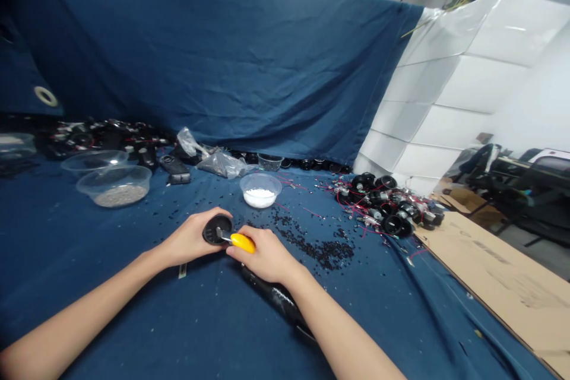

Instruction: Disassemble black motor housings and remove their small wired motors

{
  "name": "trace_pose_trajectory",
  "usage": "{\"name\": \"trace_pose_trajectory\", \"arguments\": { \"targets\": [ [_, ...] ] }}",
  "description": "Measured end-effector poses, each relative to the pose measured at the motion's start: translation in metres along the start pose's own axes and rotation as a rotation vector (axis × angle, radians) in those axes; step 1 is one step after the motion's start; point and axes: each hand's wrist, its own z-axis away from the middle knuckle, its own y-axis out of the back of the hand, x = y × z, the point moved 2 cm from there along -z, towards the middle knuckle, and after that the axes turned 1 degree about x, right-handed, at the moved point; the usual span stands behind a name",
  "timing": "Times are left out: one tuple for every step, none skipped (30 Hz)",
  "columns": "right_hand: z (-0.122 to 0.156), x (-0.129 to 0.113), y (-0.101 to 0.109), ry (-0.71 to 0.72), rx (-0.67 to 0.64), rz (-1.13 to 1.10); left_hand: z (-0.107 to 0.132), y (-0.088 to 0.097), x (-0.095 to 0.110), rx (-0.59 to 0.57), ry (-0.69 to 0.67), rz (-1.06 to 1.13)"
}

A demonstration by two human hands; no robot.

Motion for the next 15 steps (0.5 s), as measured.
{"name": "trace_pose_trajectory", "arguments": {
  "targets": [
    [0.0002,-0.0002,0.0,0.002,-0.003,0.002,0.0001,-0.0002,0.0017,0.005,-0.002,0.006],
    [0.0003,-0.0003,-0.0002,0.002,-0.004,0.001,0.0003,-0.0004,0.0033,0.007,-0.001,0.012],
    [0.0003,-0.0002,-0.0005,0.0,-0.006,-0.004,0.0004,-0.0008,0.0047,0.008,0.0,0.018],
    [0.0004,0.0,-0.0008,-0.002,-0.009,-0.01,0.0006,-0.0011,0.0059,0.009,0.0,0.022],
    [0.0005,0.0002,-0.0011,-0.002,-0.011,-0.016,0.0008,-0.0014,0.0068,0.009,-0.003,0.027],
    [0.0005,0.0004,-0.0013,-0.001,-0.012,-0.021,0.001,-0.0016,0.0075,0.011,-0.008,0.03],
    [0.0006,0.0005,-0.0014,0.001,-0.012,-0.024,0.0012,-0.0018,0.0081,0.011,-0.014,0.032],
    [0.0007,0.0006,-0.0014,0.004,-0.012,-0.026,0.0013,-0.002,0.0084,0.013,-0.019,0.035],
    [0.0007,0.0005,-0.0012,0.007,-0.009,-0.028,0.0015,-0.0021,0.0087,0.015,-0.021,0.037],
    [0.0007,0.0003,-0.0009,0.009,-0.006,-0.03,0.0016,-0.0021,0.0088,0.015,-0.02,0.038],
    [0.0006,0.0001,-0.0005,0.01,-0.003,-0.035,0.0017,-0.0022,0.0089,0.016,-0.017,0.037],
    [0.0006,-0.0002,-0.0001,0.01,0.0,-0.04,0.0018,-0.0022,0.009,0.018,-0.014,0.035],
    [0.0005,-0.0005,0.0002,0.01,0.004,-0.044,0.0018,-0.0021,0.0092,0.019,-0.013,0.033],
    [0.0004,-0.0009,0.0005,0.009,0.006,-0.047,0.0019,-0.0022,0.0094,0.019,-0.013,0.033],
    [0.0003,-0.0012,0.0007,0.009,0.005,-0.048,0.0019,-0.0022,0.0096,0.019,-0.015,0.034]
  ]
}}
